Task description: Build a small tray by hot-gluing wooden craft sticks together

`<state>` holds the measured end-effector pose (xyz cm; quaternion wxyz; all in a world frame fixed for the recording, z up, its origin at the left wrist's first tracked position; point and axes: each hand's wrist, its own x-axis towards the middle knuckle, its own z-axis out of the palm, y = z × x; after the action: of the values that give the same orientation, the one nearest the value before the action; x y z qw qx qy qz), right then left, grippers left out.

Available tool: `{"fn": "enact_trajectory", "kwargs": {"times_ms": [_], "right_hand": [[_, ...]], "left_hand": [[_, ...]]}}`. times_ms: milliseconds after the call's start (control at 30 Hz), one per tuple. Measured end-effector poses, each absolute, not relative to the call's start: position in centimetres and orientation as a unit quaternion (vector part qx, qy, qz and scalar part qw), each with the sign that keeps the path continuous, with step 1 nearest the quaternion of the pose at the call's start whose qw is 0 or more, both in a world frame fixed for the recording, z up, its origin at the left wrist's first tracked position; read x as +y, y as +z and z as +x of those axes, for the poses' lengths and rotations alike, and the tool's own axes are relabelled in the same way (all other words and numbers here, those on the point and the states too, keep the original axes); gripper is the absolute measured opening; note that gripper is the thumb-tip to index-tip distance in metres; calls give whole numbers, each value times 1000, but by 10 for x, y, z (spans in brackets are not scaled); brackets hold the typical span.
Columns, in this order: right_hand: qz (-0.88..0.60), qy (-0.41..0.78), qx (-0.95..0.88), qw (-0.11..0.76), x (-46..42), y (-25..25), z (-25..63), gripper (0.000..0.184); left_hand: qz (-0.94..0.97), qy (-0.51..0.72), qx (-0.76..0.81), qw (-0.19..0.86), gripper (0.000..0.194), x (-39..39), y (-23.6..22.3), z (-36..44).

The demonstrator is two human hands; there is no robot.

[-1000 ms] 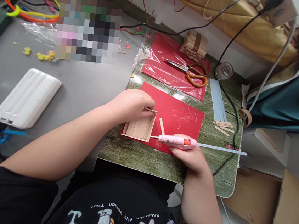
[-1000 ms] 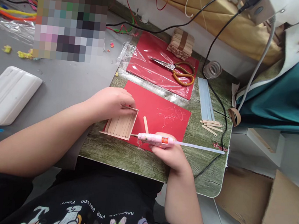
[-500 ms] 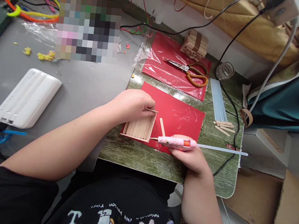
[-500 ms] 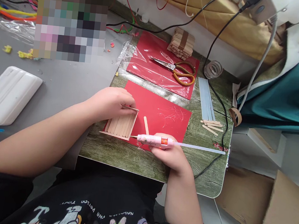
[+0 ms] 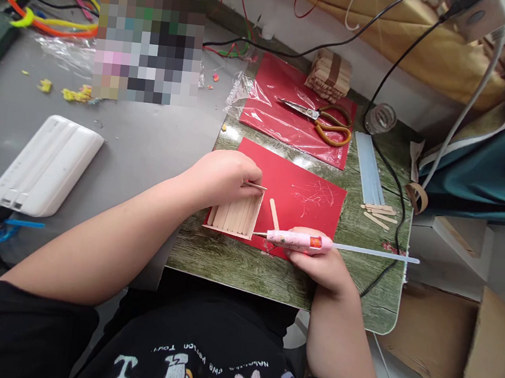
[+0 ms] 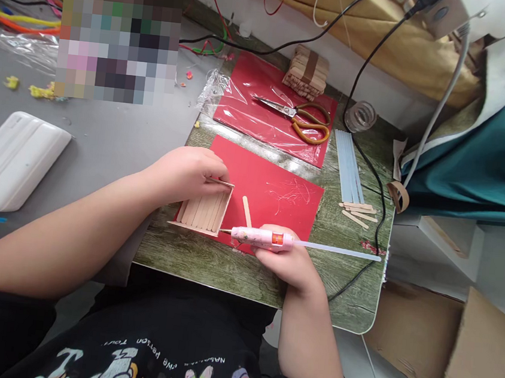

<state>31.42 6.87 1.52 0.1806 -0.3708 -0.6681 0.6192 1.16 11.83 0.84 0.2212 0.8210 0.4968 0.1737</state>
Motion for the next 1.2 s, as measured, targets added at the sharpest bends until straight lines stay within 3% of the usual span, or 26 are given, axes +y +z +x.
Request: {"fn": "enact_trajectory", "kwargs": {"times_ms": [1200], "right_hand": [[-375, 614, -675, 164, 71, 16, 317, 42]], "left_hand": [[819, 184, 496, 220, 25, 118, 4, 11]]}}
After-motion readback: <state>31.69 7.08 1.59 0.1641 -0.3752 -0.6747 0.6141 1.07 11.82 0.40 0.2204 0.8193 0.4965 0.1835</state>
